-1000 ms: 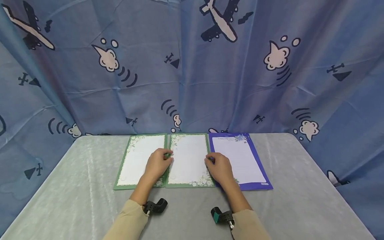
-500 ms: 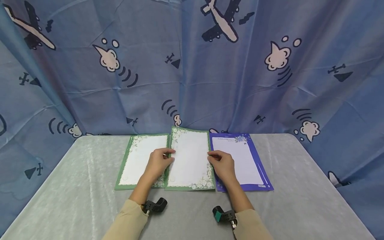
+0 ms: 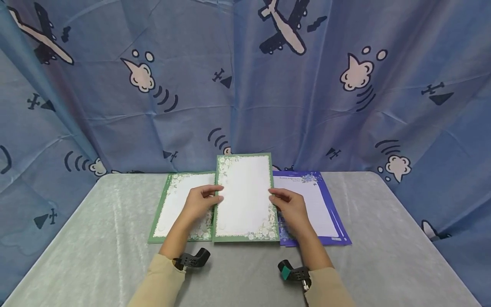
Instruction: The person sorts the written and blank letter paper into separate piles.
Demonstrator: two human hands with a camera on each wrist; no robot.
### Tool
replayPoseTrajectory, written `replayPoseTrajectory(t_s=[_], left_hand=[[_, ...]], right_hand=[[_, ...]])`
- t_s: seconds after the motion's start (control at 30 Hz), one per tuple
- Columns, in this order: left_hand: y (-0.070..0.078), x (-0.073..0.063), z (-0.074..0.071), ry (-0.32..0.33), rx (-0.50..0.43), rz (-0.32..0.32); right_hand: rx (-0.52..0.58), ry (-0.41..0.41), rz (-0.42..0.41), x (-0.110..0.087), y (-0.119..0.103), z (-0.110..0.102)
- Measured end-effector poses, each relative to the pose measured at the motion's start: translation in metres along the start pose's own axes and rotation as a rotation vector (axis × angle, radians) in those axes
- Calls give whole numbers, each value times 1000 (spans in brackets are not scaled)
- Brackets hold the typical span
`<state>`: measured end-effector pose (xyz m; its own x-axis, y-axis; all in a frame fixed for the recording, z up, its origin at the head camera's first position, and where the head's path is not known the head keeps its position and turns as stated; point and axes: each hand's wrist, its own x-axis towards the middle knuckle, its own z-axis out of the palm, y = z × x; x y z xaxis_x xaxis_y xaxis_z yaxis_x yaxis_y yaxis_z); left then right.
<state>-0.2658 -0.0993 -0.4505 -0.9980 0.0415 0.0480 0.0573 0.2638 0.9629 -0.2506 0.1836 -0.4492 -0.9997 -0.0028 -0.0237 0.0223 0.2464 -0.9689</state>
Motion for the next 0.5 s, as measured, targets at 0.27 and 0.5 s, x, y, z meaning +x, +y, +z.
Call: replayPoseTrajectory(t_s=[0.27,0.5], left_hand=[[6,0,-9,-52,-99,6],[10,-5,-24,-55,-95,15]], right_hand=[[22,-74,-10,-2,-3,-8],[93,-143,-41,-2,-12,-4]])
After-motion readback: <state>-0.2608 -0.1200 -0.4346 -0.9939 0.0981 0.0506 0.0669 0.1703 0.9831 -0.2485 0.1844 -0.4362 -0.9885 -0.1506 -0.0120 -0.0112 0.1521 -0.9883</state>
